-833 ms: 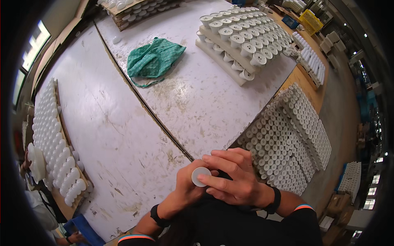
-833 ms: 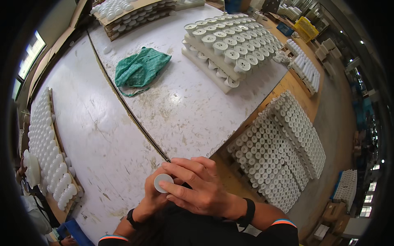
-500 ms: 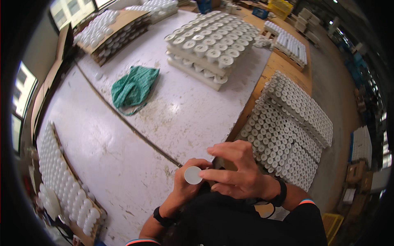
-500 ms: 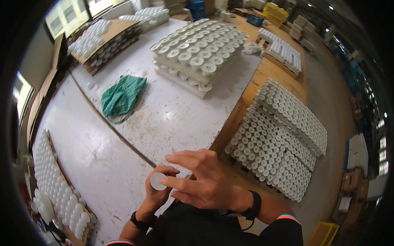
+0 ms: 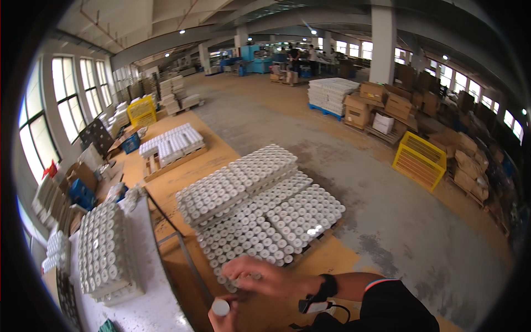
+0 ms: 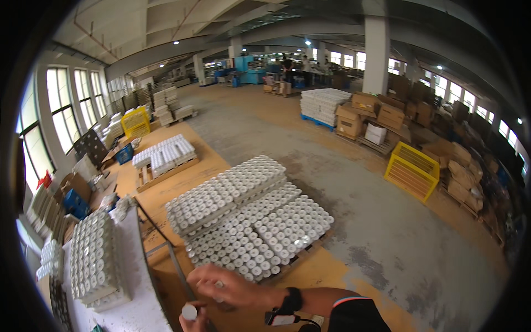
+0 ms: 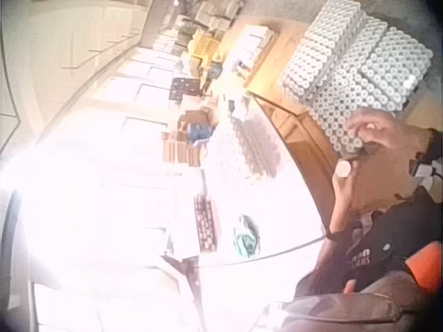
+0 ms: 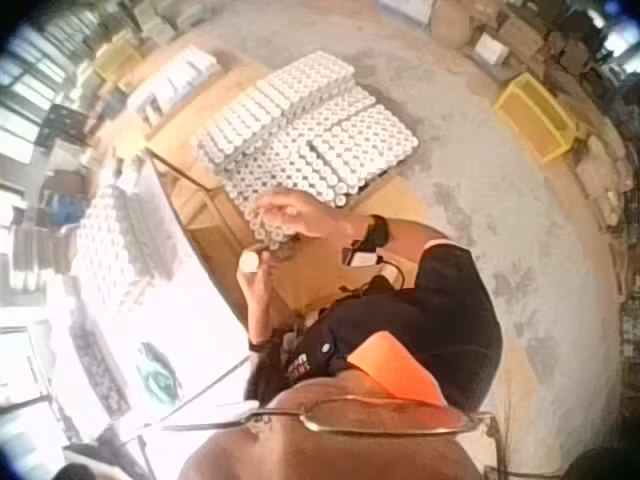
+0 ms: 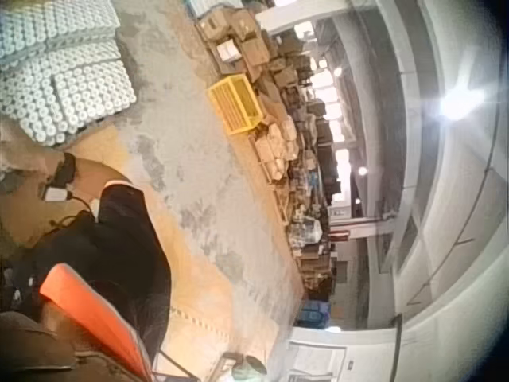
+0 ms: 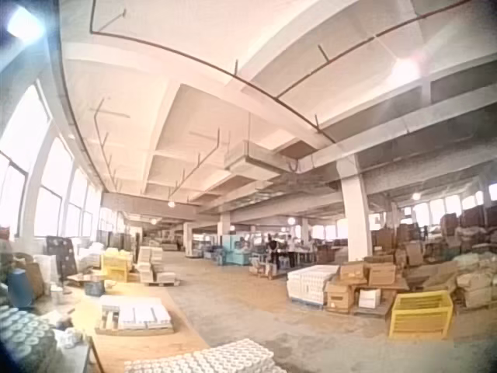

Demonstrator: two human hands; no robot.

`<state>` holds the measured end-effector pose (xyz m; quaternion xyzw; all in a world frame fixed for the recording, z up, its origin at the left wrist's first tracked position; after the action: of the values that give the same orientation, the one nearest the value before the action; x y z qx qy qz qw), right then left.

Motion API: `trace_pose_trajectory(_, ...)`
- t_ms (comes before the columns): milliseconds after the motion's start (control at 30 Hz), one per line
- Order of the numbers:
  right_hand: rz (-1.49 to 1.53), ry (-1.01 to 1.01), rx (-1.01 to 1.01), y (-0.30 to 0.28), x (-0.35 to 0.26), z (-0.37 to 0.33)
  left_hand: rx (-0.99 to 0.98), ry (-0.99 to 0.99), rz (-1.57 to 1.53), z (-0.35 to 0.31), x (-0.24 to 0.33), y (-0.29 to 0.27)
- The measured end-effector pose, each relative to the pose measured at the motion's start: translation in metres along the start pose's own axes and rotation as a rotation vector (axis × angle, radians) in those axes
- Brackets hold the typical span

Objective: Assembling the components of LED light bulbs, including applying adhesive to the base and attaching the plastic diffuser.

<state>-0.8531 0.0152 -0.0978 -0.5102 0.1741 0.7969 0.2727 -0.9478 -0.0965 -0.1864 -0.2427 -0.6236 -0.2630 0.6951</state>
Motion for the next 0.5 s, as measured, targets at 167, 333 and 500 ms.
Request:
trace_pose_trajectory(167, 1.197, 0.368, 0.935, -0.295, 0.085, -0.055, -0.156, -0.462, -0.722, 0.031, -0.045, 0.178)
trace_pose_trajectory(333, 1.1, 0.115, 1.175, -0.502, 0.063, -0.14, -0.092, -0.765, -0.883, 0.033, -0.062, 0.322)
trace_pose_trajectory(500, 1.093, 0.001, 1.314, -0.599, 0.048, -0.194, -0.165, -0.703, -0.573, 0.037, -0.089, 0.424)
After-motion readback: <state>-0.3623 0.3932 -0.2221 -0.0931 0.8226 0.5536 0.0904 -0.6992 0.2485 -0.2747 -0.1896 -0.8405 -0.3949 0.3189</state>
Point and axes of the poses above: each hand's wrist, its own z-axis towards the middle knuckle, its own y-axis out of the palm, x = y × z, the point moved 9 cm from there along z, towards the middle knuckle, and after that the axes turned 13 degrees about x, right-handed, at the moved point
